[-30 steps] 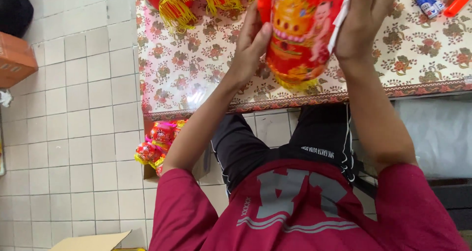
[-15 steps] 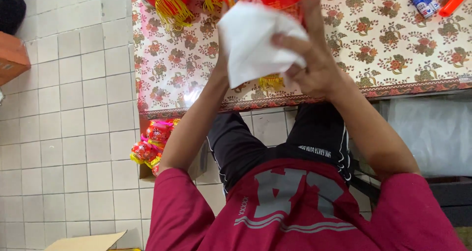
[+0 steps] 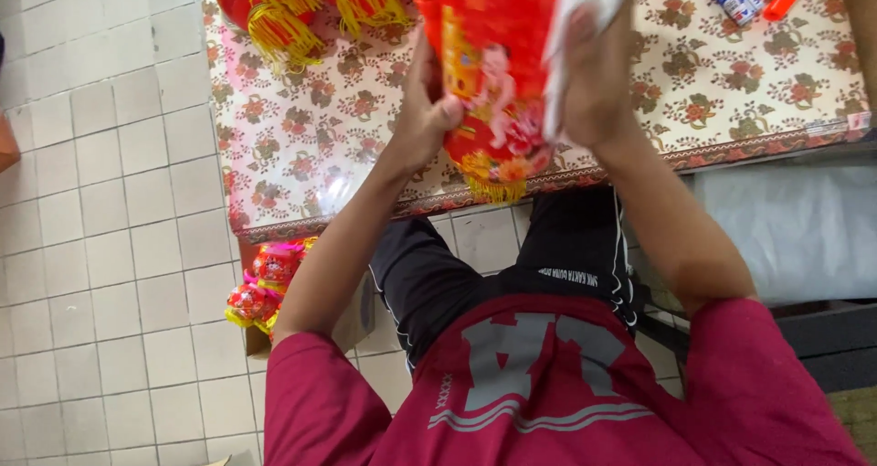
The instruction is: Assembling a decorative lantern by attaching a plastic handle and then packaging it into a plastic bag.
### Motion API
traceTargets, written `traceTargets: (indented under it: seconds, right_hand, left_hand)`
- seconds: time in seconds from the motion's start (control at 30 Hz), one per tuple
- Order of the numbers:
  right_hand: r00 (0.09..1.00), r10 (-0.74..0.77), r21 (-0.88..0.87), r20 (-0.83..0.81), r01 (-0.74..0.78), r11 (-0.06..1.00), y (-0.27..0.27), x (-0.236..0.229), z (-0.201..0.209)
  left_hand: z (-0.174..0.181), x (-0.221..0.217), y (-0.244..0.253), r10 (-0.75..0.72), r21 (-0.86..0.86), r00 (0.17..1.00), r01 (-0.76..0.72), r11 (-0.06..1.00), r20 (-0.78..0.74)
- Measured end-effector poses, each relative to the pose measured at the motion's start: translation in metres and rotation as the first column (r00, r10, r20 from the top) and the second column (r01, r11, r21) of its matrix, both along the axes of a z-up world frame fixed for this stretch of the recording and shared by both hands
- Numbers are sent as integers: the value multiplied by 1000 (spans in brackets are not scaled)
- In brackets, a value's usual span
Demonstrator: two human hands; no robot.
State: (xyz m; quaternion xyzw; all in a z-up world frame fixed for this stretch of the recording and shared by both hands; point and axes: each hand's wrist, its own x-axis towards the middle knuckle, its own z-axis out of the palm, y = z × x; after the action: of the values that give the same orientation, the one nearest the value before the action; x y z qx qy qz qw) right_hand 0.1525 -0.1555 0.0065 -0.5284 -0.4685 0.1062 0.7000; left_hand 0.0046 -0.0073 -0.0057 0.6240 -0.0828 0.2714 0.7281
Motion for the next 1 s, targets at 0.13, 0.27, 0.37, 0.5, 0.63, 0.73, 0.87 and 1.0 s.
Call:
traceTargets:
  seconds: [0.13,0.27,0.37,0.5,0.63,0.73,0.87,1.0]
  right_hand:
    - [886,-40,-52,463,72,996,-2,-18,-14]
    - [788,58,-72,613,-17,997,-5,-24,-3]
    - [750,77,-19,657,-86,996,-11,-13,-26]
    - [928,24,-39,371,-10,999,-14,-9,-26]
    - [961,173,148,-218,-143,979,-9,1,-17]
    - [990,108,154,-92,-93,984,-12,7,-5]
    - [998,63,151,13,-64,986,-7,-8,11]
    - [808,-95,-153,582,223,963,-11,-16,-9]
  left_hand:
    - [-20,-1,15,115,-182,993,-111,977,11]
    - [-38,-3,27,249,-222,956,-279,934,-154]
    - [-52,4,36,229,-219,973,-229,949,-22]
    - [-9,-1,8,47,-95,998,-52,994,-45]
    - [-1,4,-2,-86,28,995,88,996,-59]
    - [-4,6,-7,49,182,989,-24,983,-139]
    - [4,4,-10,21,178,995,-3,984,-100]
    - [-15,0,4,291,160,921,-256,953,-260]
